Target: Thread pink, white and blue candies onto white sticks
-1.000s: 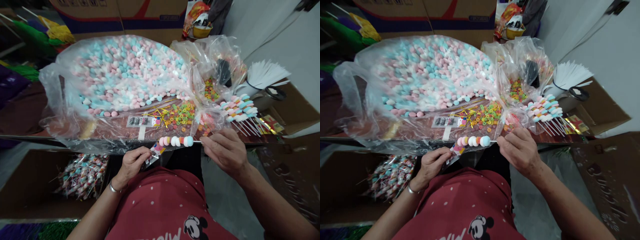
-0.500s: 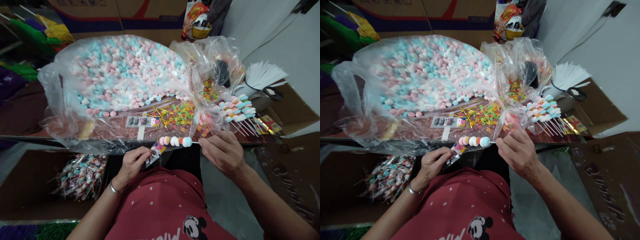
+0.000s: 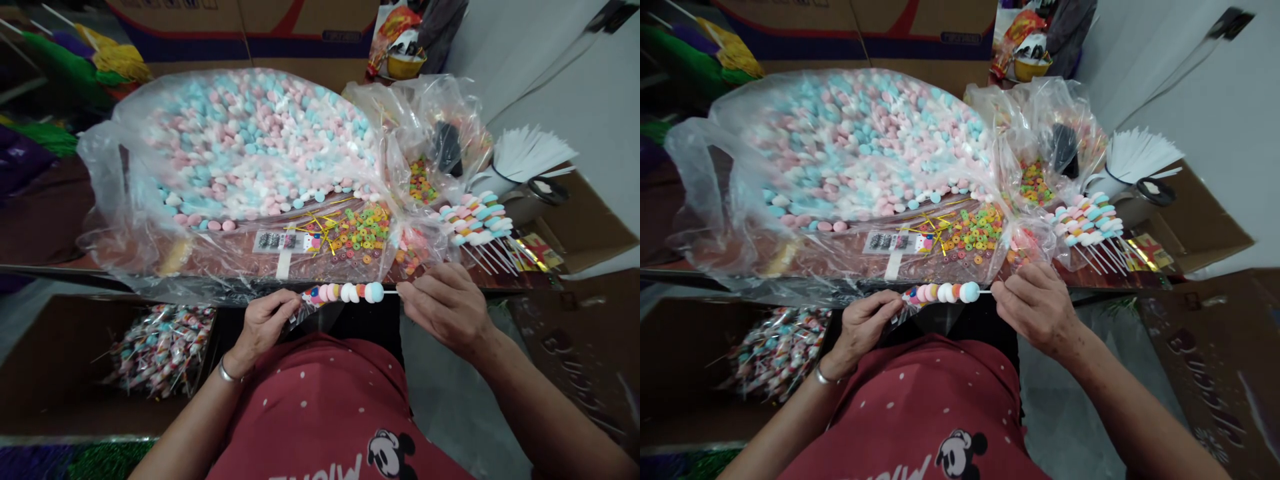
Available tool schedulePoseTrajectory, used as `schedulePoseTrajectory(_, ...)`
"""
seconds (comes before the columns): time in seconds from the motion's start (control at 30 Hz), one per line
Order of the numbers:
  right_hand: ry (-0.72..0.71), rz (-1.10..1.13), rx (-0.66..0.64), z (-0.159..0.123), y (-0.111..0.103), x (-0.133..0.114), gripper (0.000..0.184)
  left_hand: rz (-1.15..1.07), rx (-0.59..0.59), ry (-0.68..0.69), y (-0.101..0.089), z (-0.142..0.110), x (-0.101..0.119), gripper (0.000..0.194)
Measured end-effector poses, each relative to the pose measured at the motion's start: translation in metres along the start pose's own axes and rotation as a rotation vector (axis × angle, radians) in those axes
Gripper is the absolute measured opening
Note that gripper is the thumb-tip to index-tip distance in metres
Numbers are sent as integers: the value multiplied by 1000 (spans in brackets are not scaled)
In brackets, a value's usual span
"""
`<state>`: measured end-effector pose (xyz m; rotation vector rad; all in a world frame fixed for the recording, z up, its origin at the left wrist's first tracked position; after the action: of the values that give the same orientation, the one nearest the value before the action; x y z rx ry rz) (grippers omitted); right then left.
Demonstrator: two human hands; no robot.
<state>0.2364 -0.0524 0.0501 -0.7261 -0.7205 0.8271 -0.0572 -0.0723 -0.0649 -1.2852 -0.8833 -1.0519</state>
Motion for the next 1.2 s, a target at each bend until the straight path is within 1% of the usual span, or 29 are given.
schedulePoseTrajectory(0.17,-30,-45,-5,1,3,-2,14,-23,-56,7,2,0,1,20)
schedulePoseTrajectory(0.3,-68,3,-71,5,6,0,6,-11,-62,-10,1,2,-3,21)
schedulePoseTrajectory(0.33,-63,29,-93,6,7,1,8,-10,-85,-15,1,3,-4,21)
schedulePoseTrajectory(0.4,-31,67,-132,8,10,4,13,-14,-170,-36,-2,4,-6,23)
schedulePoseTrajectory(0.5,15,126,-145,9,16,6,17,-65,-268,-108,-6,6,-6,24)
schedulePoseTrajectory(0.6,28,225,-125,11,20,5,18,-145,-302,-199,-9,7,-6,24)
schedulePoseTrajectory(0.7,43,247,-101,12,24,3,19,-190,-335,-248,-11,8,-2,26)
schedulePoseTrajectory(0.83,28,278,-150,11,31,0,21,-213,-377,-269,-10,8,6,25)
schedulePoseTrajectory(0.9,10,274,-166,10,35,1,24,-200,-437,-297,-10,8,11,22)
schedulePoseTrajectory(0.97,0,287,-176,10,37,3,25,-171,-536,-327,-8,8,17,18)
schedulePoseTrajectory(1.07,-21,358,-211,13,39,10,26,-111,-671,-339,-5,9,27,21)
schedulePoseTrajectory(1.13,-55,418,-230,16,41,14,26,-94,-738,-348,-1,7,34,22)
schedulePoseTrajectory(1.2,-78,472,-249,20,45,16,28,-141,-773,-383,6,4,37,23)
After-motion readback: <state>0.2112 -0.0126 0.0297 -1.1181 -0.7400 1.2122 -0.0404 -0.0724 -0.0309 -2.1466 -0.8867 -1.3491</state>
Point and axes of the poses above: each hand's wrist, its own z-axis towards the middle knuckle, its own y-axis out of the palm, x = y × z, the point moved 1 cm from there along z, towards the middle knuckle, and after that the axes turned 8 degrees about -y, right-handed, at the moved point
